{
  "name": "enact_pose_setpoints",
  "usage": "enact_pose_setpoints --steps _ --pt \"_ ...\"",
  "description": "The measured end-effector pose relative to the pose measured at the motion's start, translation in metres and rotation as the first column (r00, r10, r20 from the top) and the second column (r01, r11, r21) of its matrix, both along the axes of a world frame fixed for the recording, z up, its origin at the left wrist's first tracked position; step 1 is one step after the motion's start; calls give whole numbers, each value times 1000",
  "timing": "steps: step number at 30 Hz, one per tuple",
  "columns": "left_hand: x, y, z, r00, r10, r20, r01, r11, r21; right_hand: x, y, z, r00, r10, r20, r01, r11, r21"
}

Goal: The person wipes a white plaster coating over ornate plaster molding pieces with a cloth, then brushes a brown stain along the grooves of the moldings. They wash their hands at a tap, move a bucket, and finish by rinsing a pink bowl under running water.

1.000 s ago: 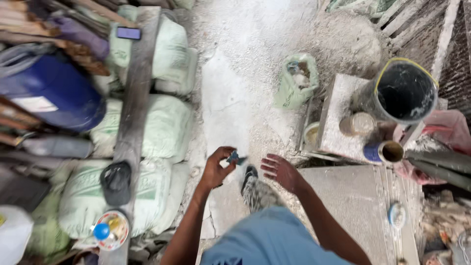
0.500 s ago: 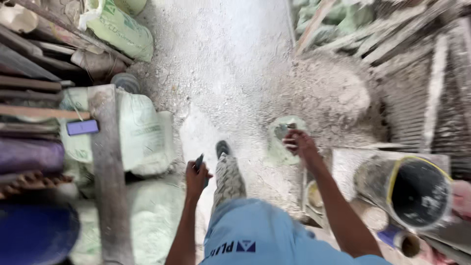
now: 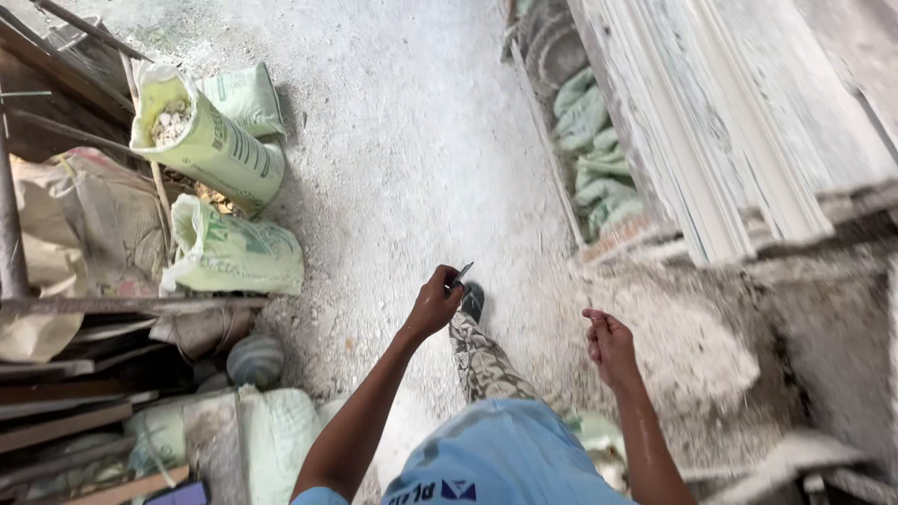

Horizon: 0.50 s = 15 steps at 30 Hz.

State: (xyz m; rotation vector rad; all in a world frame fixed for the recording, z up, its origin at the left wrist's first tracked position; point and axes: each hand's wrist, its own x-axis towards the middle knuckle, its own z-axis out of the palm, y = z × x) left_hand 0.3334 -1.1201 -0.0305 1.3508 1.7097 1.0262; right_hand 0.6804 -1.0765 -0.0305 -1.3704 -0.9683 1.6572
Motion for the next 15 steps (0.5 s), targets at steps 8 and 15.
enact_pose_setpoints --steps 8,15 --pt "-58 93 10 828 309 468 -195 941 -276 -105 192 26 972 218 86 -223 973 53" --pt "-117 202 22 672 496 550 -435 865 -250 -217 368 39 843 481 241 -528 825 203"
